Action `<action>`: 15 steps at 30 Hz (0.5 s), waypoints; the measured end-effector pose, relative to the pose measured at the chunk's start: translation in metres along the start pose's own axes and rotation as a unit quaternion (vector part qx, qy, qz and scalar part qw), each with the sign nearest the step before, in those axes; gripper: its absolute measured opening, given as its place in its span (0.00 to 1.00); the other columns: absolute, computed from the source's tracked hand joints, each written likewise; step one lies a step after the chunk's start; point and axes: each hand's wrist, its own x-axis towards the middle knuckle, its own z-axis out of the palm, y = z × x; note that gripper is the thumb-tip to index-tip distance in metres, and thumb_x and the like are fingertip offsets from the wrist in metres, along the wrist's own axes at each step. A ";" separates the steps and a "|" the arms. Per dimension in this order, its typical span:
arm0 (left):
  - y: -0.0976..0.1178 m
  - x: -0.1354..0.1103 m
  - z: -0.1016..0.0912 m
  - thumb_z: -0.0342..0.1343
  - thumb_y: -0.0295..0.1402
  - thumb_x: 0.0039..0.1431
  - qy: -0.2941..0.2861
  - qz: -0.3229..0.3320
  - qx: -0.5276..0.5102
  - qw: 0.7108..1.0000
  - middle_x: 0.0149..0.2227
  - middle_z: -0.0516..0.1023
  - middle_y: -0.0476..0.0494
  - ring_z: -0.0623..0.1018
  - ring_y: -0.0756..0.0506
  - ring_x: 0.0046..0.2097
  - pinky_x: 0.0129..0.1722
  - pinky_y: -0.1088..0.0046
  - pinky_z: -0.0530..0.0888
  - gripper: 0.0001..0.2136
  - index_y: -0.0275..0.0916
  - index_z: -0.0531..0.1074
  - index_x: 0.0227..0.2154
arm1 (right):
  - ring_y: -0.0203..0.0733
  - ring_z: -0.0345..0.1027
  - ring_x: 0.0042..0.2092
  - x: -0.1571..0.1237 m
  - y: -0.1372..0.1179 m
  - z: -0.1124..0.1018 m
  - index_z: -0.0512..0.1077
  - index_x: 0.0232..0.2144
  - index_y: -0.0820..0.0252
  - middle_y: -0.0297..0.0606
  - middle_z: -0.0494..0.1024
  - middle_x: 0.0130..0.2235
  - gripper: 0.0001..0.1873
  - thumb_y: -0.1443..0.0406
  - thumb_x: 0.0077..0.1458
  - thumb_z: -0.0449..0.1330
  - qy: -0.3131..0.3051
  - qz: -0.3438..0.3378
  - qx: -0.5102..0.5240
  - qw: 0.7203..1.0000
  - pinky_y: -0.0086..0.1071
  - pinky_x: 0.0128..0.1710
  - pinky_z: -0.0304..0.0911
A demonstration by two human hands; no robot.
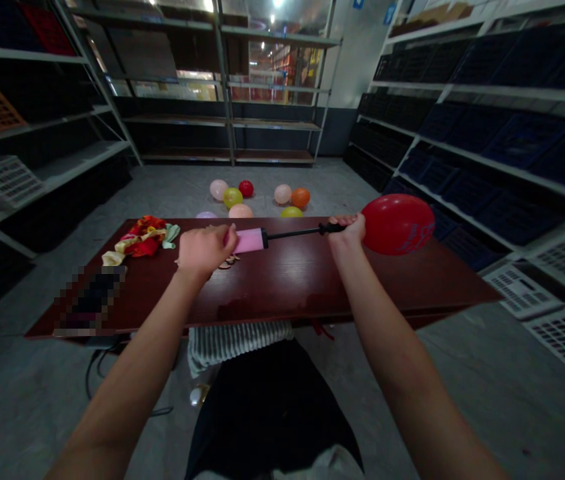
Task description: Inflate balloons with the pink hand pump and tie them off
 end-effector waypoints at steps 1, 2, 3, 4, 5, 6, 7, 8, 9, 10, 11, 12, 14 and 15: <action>0.000 0.001 -0.002 0.38 0.43 0.70 0.013 -0.001 0.005 1.000 0.34 0.83 0.32 0.81 0.35 0.37 0.35 0.64 0.68 0.26 0.36 0.80 0.33 | 0.26 0.46 0.14 0.000 0.002 0.000 0.45 0.22 0.54 0.19 0.48 0.16 0.19 0.68 0.66 0.44 0.000 -0.002 0.004 1.000 0.22 0.15 0.50; 0.000 0.002 -0.003 0.38 0.42 0.70 0.027 -0.004 0.009 1.000 0.33 0.82 0.31 0.81 0.34 0.37 0.35 0.64 0.68 0.26 0.36 0.80 0.33 | 0.26 0.46 0.14 -0.001 0.003 0.001 0.45 0.22 0.54 0.19 0.48 0.16 0.19 0.69 0.66 0.43 0.001 -0.004 0.008 1.000 0.22 0.15 0.50; 0.001 0.003 -0.004 0.38 0.42 0.70 0.041 -0.007 0.011 0.999 0.33 0.82 0.30 0.81 0.34 0.36 0.35 0.63 0.68 0.26 0.35 0.80 0.32 | 0.26 0.45 0.14 -0.001 0.005 0.002 0.45 0.22 0.54 0.19 0.48 0.16 0.19 0.69 0.66 0.43 0.003 -0.006 0.010 1.000 0.22 0.15 0.50; 0.001 0.004 -0.005 0.38 0.41 0.70 0.053 -0.008 0.011 0.999 0.32 0.82 0.29 0.81 0.34 0.36 0.35 0.63 0.68 0.26 0.35 0.80 0.32 | 0.26 0.45 0.14 -0.002 0.006 0.003 0.44 0.22 0.54 0.19 0.48 0.16 0.19 0.69 0.66 0.43 0.004 -0.010 0.010 1.000 0.21 0.15 0.49; 0.001 0.005 -0.006 0.38 0.40 0.70 0.063 -0.006 0.009 0.998 0.32 0.81 0.29 0.80 0.34 0.35 0.35 0.63 0.67 0.26 0.34 0.80 0.32 | 0.26 0.45 0.14 -0.002 0.008 0.004 0.44 0.22 0.54 0.19 0.48 0.16 0.19 0.69 0.65 0.42 0.002 -0.014 0.007 1.000 0.22 0.15 0.49; 0.002 0.007 -0.006 0.39 0.40 0.70 0.069 -0.003 0.005 0.998 0.32 0.81 0.29 0.80 0.34 0.35 0.35 0.63 0.67 0.25 0.34 0.80 0.32 | 0.27 0.45 0.14 -0.004 0.009 0.005 0.44 0.22 0.54 0.19 0.48 0.16 0.18 0.68 0.65 0.42 -0.001 -0.017 0.002 1.000 0.22 0.15 0.49; 0.003 0.008 -0.007 0.39 0.39 0.69 0.073 0.001 0.002 0.997 0.32 0.81 0.29 0.80 0.35 0.35 0.35 0.63 0.67 0.25 0.34 0.80 0.31 | 0.27 0.45 0.14 -0.006 0.010 0.007 0.44 0.22 0.54 0.19 0.48 0.16 0.18 0.68 0.65 0.42 -0.005 -0.019 -0.001 1.000 0.22 0.16 0.50; 0.005 0.009 -0.008 0.40 0.39 0.69 0.076 0.005 0.000 0.997 0.32 0.81 0.29 0.80 0.35 0.34 0.35 0.63 0.67 0.24 0.34 0.79 0.31 | 0.27 0.45 0.14 -0.009 0.012 0.008 0.44 0.22 0.54 0.19 0.48 0.16 0.18 0.68 0.65 0.43 -0.010 -0.018 -0.001 1.000 0.22 0.16 0.50; 0.008 0.011 -0.009 0.40 0.39 0.69 0.079 0.009 -0.001 0.997 0.32 0.81 0.29 0.80 0.35 0.34 0.35 0.63 0.67 0.23 0.33 0.79 0.31 | 0.27 0.45 0.15 -0.012 0.014 0.010 0.44 0.22 0.54 0.19 0.48 0.16 0.19 0.68 0.65 0.43 -0.014 -0.015 0.004 1.000 0.22 0.16 0.50; 0.012 0.012 -0.010 0.40 0.39 0.68 0.082 0.014 0.000 0.997 0.32 0.81 0.29 0.80 0.35 0.34 0.34 0.63 0.67 0.23 0.33 0.79 0.31 | 0.27 0.45 0.15 -0.016 0.016 0.012 0.44 0.22 0.54 0.19 0.48 0.16 0.19 0.68 0.65 0.44 -0.017 -0.011 0.013 1.000 0.22 0.16 0.50; 0.017 0.013 -0.012 0.40 0.39 0.68 0.084 0.019 0.002 0.996 0.31 0.81 0.29 0.80 0.34 0.34 0.34 0.63 0.67 0.24 0.33 0.79 0.31 | 0.27 0.45 0.15 -0.021 0.019 0.014 0.45 0.22 0.54 0.19 0.48 0.16 0.19 0.68 0.65 0.44 -0.017 -0.005 0.022 1.000 0.22 0.16 0.50; 0.022 0.014 -0.013 0.40 0.39 0.69 0.086 0.024 0.004 0.996 0.31 0.81 0.29 0.80 0.34 0.34 0.33 0.63 0.67 0.24 0.33 0.79 0.32 | 0.27 0.45 0.15 -0.027 0.023 0.016 0.45 0.22 0.54 0.19 0.48 0.16 0.19 0.68 0.65 0.44 -0.017 -0.001 0.029 0.999 0.22 0.16 0.50; 0.034 0.016 -0.015 0.39 0.39 0.69 0.084 0.033 0.004 0.996 0.32 0.81 0.29 0.80 0.34 0.33 0.32 0.63 0.66 0.24 0.33 0.79 0.33 | 0.27 0.45 0.15 -0.038 0.032 0.021 0.45 0.22 0.54 0.19 0.48 0.16 0.19 0.68 0.65 0.45 -0.022 0.007 0.032 0.999 0.22 0.16 0.51; 0.040 0.016 -0.015 0.38 0.38 0.69 0.083 0.034 0.002 0.996 0.32 0.81 0.29 0.80 0.35 0.33 0.31 0.64 0.66 0.24 0.33 0.80 0.33 | 0.27 0.46 0.15 -0.043 0.036 0.024 0.45 0.22 0.54 0.19 0.48 0.16 0.19 0.68 0.65 0.45 -0.028 0.010 0.034 0.999 0.22 0.16 0.51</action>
